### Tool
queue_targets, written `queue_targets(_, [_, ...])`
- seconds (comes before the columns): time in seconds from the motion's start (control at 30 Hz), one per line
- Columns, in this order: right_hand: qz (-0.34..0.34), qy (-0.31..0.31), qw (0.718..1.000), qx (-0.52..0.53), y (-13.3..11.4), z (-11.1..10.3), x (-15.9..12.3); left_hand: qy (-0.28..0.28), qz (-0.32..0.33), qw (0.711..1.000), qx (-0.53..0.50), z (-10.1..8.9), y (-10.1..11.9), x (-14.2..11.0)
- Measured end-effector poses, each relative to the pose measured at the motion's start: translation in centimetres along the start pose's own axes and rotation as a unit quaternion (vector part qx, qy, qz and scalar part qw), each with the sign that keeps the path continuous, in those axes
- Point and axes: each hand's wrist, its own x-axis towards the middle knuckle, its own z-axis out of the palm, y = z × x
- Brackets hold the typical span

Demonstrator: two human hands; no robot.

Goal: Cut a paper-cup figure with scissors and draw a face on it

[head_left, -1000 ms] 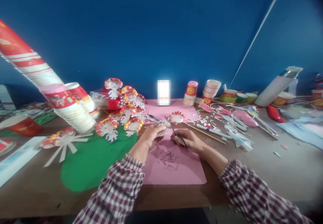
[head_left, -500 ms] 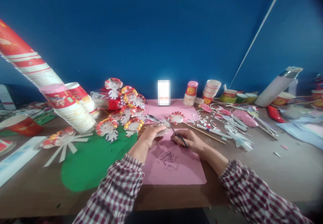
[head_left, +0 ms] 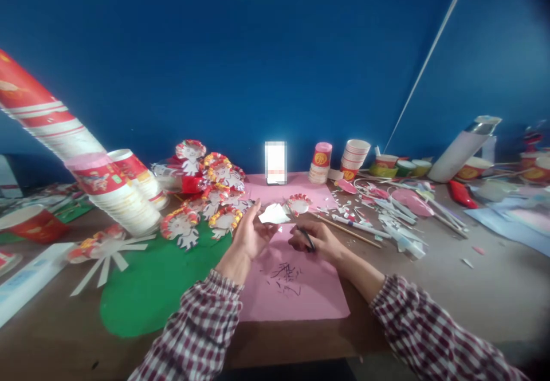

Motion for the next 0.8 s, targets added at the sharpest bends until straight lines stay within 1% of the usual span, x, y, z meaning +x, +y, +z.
queue_targets(0.03, [-0.004, 0.006, 1.000, 0.016, 0.0, 0.2, 0.0, -0.025, 0.012, 1.000, -0.013, 0.1, -0.4, 0.0])
queue_targets(0.13, [-0.002, 0.021, 0.999, 0.035, -0.1, 0.6, 0.0, -0.073, 0.065, 0.995, -0.037, 0.5, -1.8, 0.1])
queue_targets(0.2, [0.010, 0.033, 0.999, 0.026, -0.3, 0.9, -0.1, -0.088, 0.091, 0.992, -0.030, 0.6, -2.5, 0.2])
queue_targets(0.27, [0.016, 0.037, 0.999, 0.019, -0.5, 1.1, -0.1, -0.090, 0.099, 0.991, -0.005, 0.8, -2.8, 0.2])
queue_targets(0.33, [0.014, 0.040, 0.999, 0.018, -0.7, 1.2, -0.2, -0.082, 0.100, 0.991, 0.016, 0.9, -2.9, 0.0])
queue_targets(0.4, [0.014, 0.040, 0.999, 0.016, -0.8, 1.3, -0.2, -0.071, 0.086, 0.994, 0.022, 0.9, -2.8, -0.1])
queue_targets(0.5, [0.008, 0.034, 0.999, 0.011, -0.9, 1.3, -0.2, -0.032, 0.070, 0.997, 0.024, 0.6, -2.8, -0.1])
queue_targets(0.57, [0.000, 0.028, 1.000, 0.002, -0.8, 1.2, -0.2, 0.002, 0.077, 0.997, 0.022, 0.2, -2.8, 0.2])
queue_targets(0.63, [-0.007, 0.026, 1.000, -0.010, -0.7, 1.2, -0.2, 0.019, 0.078, 0.997, 0.013, 0.0, -2.9, 0.5])
queue_targets(0.73, [-0.013, 0.031, 0.999, -0.029, -0.4, 1.2, -0.1, 0.035, 0.055, 0.998, -0.012, 0.2, -2.8, 0.5])
queue_targets(0.8, [-0.013, 0.030, 0.998, -0.046, -0.2, 1.2, -0.1, 0.056, 0.030, 0.998, -0.014, 0.7, -2.7, 0.3])
